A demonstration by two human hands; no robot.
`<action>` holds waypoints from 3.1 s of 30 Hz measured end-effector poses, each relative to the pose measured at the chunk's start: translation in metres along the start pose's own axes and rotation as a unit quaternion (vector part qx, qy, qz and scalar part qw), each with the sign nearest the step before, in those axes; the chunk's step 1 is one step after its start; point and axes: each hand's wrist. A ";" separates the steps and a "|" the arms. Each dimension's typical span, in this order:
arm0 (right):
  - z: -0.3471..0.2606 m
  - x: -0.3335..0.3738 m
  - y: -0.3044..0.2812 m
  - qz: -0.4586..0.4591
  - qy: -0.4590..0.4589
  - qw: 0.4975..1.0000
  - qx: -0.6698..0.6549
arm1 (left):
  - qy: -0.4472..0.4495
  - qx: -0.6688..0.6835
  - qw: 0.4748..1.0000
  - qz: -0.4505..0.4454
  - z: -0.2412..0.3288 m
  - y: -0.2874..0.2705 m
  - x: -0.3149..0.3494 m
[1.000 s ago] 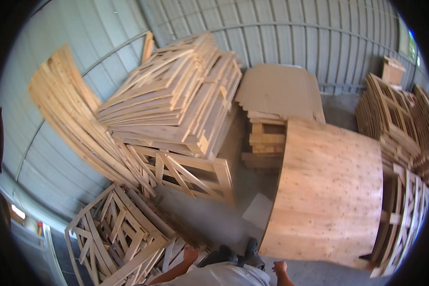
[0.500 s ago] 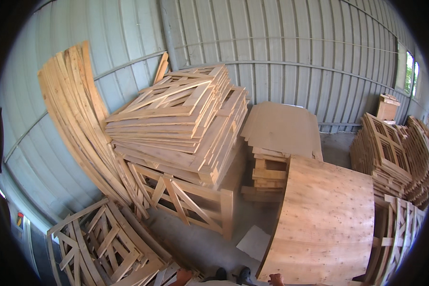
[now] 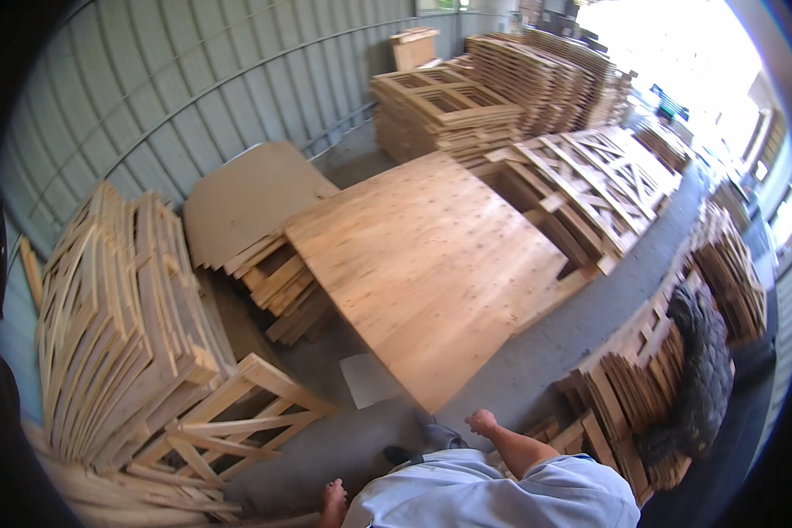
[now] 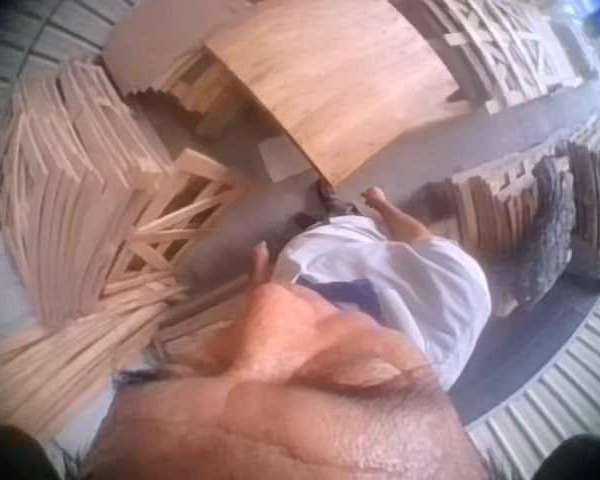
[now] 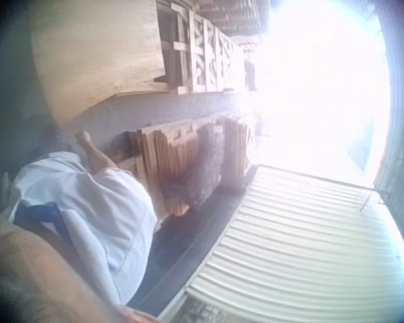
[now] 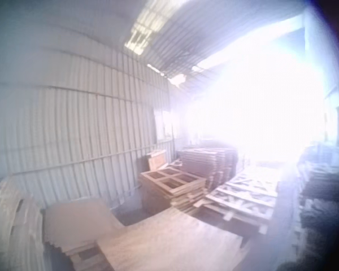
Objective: The person repeatedly picks up wooden pallets and pallet frames from various piles and stacks them in different locations within a warehouse. The person moves pallets by hand, repositions them, and organizes them into neat stacks.
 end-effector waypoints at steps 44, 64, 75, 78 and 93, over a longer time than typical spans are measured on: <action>0.023 -0.289 -0.113 0.024 -0.067 0.791 -0.608 | -0.045 0.116 0.987 -0.103 0.218 0.343 -0.044; -0.154 -0.019 -0.346 0.023 -0.142 0.722 -0.677 | 0.420 0.096 0.870 -0.241 0.395 0.235 0.192; -0.281 0.089 -0.465 -0.003 -0.239 0.667 -0.706 | 0.633 0.093 0.739 -0.214 0.474 0.262 0.280; -0.294 0.097 -0.487 -0.032 -0.307 0.659 -0.686 | 0.627 0.129 0.750 -0.167 0.496 0.275 0.299; -0.434 0.108 -0.629 0.136 -0.576 0.762 -0.263 | 0.656 0.251 0.710 -0.049 0.751 0.281 0.407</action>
Point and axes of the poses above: each hand's wrist, its own x-axis away from the middle knuckle, its own y-axis out of the palm, z = x × y, and after that the axes turned 3 degrees about -z, right-handed
